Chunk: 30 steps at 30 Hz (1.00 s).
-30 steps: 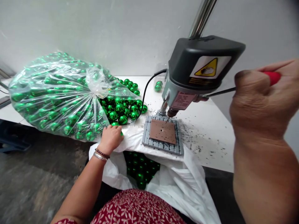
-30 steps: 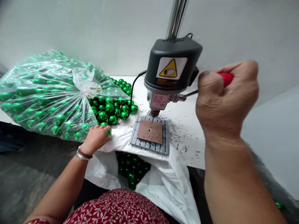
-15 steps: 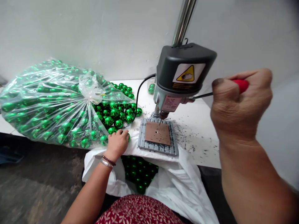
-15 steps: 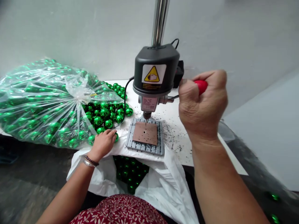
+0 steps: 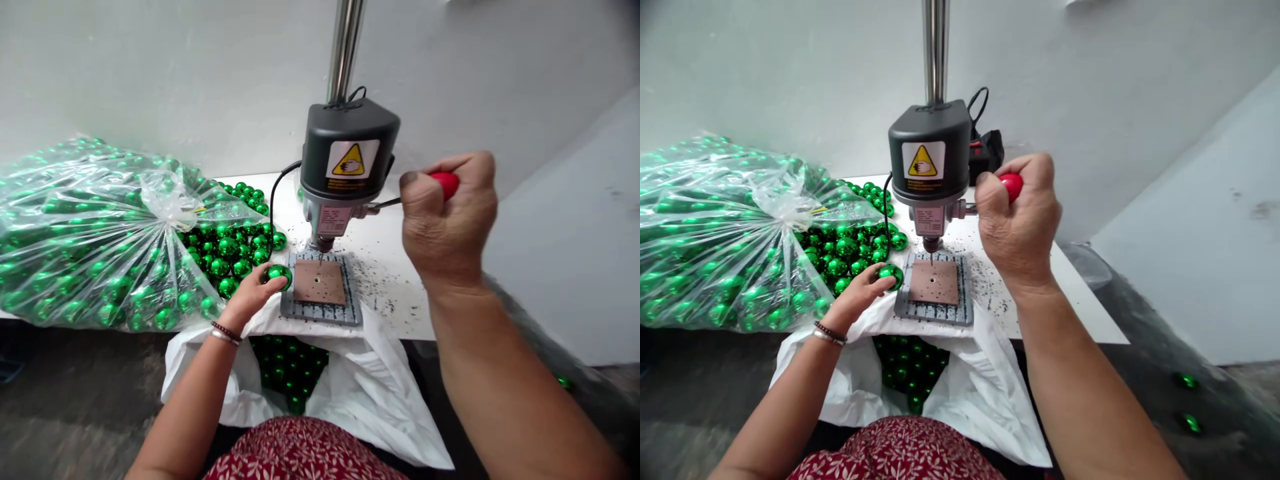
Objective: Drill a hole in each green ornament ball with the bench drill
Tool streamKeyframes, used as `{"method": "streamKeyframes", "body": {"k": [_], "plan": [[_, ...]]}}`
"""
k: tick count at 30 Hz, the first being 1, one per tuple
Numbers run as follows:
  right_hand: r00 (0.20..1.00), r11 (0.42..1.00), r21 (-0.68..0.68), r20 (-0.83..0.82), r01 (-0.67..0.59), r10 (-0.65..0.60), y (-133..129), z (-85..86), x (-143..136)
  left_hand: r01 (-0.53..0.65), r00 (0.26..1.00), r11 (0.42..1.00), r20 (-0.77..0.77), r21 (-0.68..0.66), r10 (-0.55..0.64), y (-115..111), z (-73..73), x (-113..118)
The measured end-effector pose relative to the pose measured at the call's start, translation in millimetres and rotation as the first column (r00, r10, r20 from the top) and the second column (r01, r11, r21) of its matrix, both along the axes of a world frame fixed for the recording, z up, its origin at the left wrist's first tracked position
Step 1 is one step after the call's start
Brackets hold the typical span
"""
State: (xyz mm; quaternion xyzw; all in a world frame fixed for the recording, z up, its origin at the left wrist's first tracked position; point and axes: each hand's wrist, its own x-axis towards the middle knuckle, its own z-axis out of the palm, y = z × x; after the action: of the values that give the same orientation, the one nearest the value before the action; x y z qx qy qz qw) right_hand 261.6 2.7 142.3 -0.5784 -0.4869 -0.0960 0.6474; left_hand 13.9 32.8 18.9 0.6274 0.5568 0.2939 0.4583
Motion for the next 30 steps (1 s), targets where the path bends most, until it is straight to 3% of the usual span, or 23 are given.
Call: {"method": "streamKeyframes", "body": {"k": [3,7,13,21,24,27,30], "plan": [[1.000,1.000,-0.011,0.010,-0.004,0.004,-1,1.1,0,0.009,0.974,0.998,0.225,-0.070,0.007,9,-10.2,26],[1.000,0.999,-0.033,0.026,-0.015,0.016,-1,0.5,1,0.013,0.971,0.995,0.238,-0.102,0.012,20,-20.8,51],[0.996,0.999,-0.019,0.089,-0.029,0.030,2,-6.5,5,0.013,0.995,1.000,0.102,0.014,-0.014,26,-22.3,66],[0.991,0.999,-0.032,0.129,-0.030,0.034,-1,-5.1,6,0.098,0.988,0.993,-0.123,0.059,-0.091,17,-13.0,74],[0.991,0.999,-0.020,0.125,-0.047,0.049,0,-4.9,6,0.132,0.943,0.986,-0.321,0.105,-0.092,14,-8.8,77],[0.990,0.998,0.005,0.126,-0.065,0.064,0,-5.2,6,0.207,0.844,0.964,-0.530,0.167,-0.089,11,-5.7,81],[0.992,0.998,0.027,0.111,-0.059,0.056,-2,-5.9,5,0.240,0.803,0.956,-0.589,0.172,-0.096,8,-4.9,85]]}}
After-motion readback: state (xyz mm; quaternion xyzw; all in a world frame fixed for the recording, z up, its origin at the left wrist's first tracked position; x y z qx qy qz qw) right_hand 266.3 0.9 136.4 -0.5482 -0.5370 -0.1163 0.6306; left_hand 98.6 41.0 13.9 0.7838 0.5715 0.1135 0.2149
